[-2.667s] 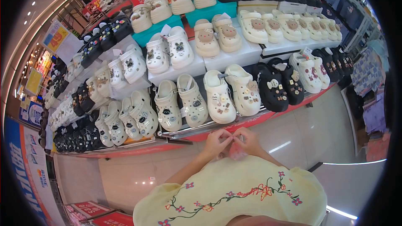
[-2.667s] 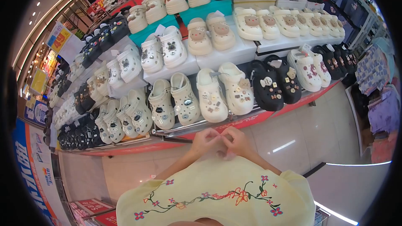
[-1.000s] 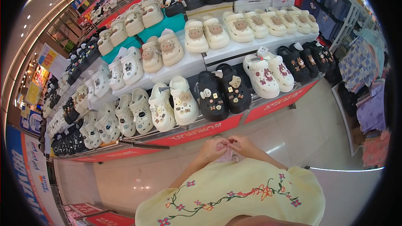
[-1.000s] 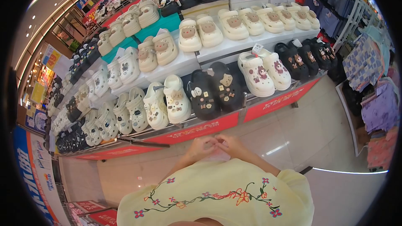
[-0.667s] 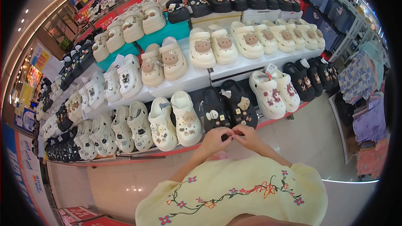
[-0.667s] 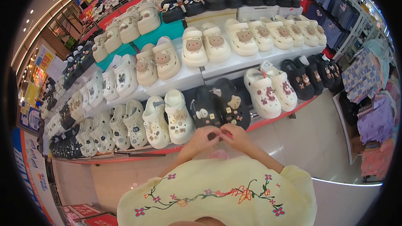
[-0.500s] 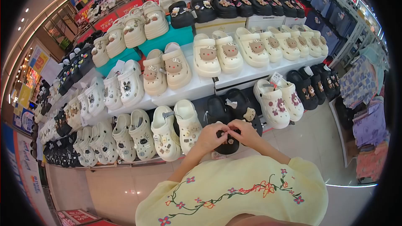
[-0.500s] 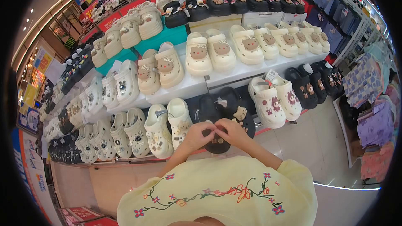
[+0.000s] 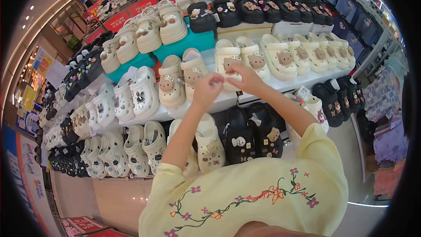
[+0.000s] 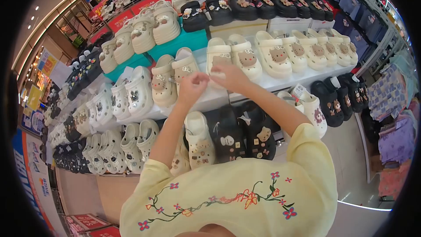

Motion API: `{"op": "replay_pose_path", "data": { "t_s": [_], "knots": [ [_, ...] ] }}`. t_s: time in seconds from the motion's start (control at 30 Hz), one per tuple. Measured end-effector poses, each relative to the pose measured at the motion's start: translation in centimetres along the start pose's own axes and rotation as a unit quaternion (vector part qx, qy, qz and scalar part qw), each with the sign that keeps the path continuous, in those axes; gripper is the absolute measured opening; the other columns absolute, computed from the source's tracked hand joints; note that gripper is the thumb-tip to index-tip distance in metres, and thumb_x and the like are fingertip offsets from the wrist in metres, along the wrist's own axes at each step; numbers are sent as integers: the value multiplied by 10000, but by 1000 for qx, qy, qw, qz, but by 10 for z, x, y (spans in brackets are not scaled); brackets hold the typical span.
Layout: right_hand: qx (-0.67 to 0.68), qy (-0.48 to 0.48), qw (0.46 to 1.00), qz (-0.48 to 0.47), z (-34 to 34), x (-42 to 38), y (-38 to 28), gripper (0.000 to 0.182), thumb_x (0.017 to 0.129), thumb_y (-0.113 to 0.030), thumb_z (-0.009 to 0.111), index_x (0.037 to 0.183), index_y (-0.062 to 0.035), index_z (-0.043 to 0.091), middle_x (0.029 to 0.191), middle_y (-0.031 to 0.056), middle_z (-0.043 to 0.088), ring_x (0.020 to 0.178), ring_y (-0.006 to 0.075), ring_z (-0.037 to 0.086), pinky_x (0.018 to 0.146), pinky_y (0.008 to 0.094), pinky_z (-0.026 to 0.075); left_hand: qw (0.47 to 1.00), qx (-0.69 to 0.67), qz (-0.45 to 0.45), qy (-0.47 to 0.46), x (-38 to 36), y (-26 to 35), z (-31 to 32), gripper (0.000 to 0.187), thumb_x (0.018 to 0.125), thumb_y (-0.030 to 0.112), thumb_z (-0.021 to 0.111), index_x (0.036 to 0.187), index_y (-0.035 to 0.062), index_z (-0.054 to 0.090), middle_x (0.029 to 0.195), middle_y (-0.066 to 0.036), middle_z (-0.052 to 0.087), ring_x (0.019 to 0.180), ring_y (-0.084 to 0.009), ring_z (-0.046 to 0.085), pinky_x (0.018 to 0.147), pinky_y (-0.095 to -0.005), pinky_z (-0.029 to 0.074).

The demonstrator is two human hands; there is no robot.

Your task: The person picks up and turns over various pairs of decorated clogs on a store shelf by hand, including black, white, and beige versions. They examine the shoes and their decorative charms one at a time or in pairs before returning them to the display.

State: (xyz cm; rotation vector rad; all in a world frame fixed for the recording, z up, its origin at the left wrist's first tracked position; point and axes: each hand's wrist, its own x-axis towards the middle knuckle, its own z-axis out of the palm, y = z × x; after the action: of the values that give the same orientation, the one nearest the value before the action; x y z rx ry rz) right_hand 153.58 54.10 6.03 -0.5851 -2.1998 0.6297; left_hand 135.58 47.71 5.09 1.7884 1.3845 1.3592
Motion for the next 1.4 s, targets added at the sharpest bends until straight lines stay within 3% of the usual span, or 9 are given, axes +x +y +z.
{"op": "replay_pose_path", "data": {
  "t_s": [0.1, 0.3, 0.4, 0.53, 0.6, 0.7, 0.9, 1.1, 1.4],
  "knots": [
    [-114, 53, 992, 10, -10, 40, 41, 231, 771, -180, 624, 947, -37, 580, 1133, 148, 525, 1046, 301, 515, 864, 387, 418, 995, 75, -28, 61, 44, -29, -20, 181, 743, 90, 609, 917, 43, 623, 862, -95, 634, 826, -191, 603, 726, -298, 479],
    [-443, 115, 889, 19, -32, 100, 110, 325, 734, -229, 660, 1001, -66, 573, 1314, 185, 370, 1182, 382, 382, 945, 428, 382, 927, 316, 163, 122, 126, -56, -41, 328, 690, 74, 630, 1010, 48, 564, 1089, -173, 501, 1056, -329, 499, 871, -384, 422],
    [-366, 66, 923, 102, -31, 121, 118, 402, 713, -266, 684, 1032, -64, 546, 1284, 191, 395, 1153, 386, 420, 914, 446, 402, 931, 316, 147, 108, 154, -63, -38, 482, 681, 109, 680, 1117, 21, 493, 1156, -191, 469, 1072, -342, 493, 887, -383, 421],
    [-140, 150, 960, 189, -16, 142, 144, 552, 709, -306, 709, 1121, -50, 445, 1241, 220, 410, 1087, 388, 489, 871, 463, 430, 978, 5, -128, 166, 191, -97, -27, 665, 732, 241, 704, 1252, 4, 364, 1188, -198, 460, 1106, -333, 486, 898, -418, 423],
    [-66, 239, 940, 232, -10, 151, 149, 629, 720, -333, 715, 1163, -37, 382, 1204, 221, 427, 1026, 388, 539, 832, 472, 456, 890, -274, -329, 158, 207, -102, -28, 732, 766, 368, 694, 1284, -3, 333, 1232, -196, 439, 1114, -315, 485, 906, -435, 416],
    [272, 297, 823, 400, -8, 167, 145, 668, 754, -372, 696, 1189, -21, 330, 1186, 220, 428, 957, 384, 576, 786, 492, 483, 819, -395, -395, 132, 220, -107, -34, 825, 753, 467, 689, 1310, 3, 296, 1258, -192, 415, 1133, -332, 474, 944, -460, 397],
    [479, 294, 675, 478, -9, 190, 177, 730, 767, -450, 661, 1257, -13, 342, 1229, 235, 420, 922, 414, 581, 788, 558, 473, 792, -450, -404, 81, 235, -106, -37, 870, 737, 502, 689, 1317, 10, 269, 1241, -182, 418, 1152, -316, 465, 993, -461, 357],
    [473, 243, 702, 473, -16, 196, 187, 651, 801, -525, 573, 1238, -63, 431, 1085, 205, 543, 938, 382, 580, 841, 552, 446, 784, -433, -431, 111, 245, -107, -28, 690, 749, 556, 628, 1245, 129, 410, 1179, -159, 456, 1085, -273, 489, 972, -467, 360],
    [454, 199, 730, 470, -25, 189, 194, 522, 784, -525, 599, 1063, -88, 530, 885, 121, 590, 771, 240, 600, 695, 398, 499, 809, -401, -382, 194, 241, -106, -10, 665, 759, 552, 616, 1185, 65, 463, 1039, -150, 556, 938, -276, 554, 894, -440, 408]
  ]
}}
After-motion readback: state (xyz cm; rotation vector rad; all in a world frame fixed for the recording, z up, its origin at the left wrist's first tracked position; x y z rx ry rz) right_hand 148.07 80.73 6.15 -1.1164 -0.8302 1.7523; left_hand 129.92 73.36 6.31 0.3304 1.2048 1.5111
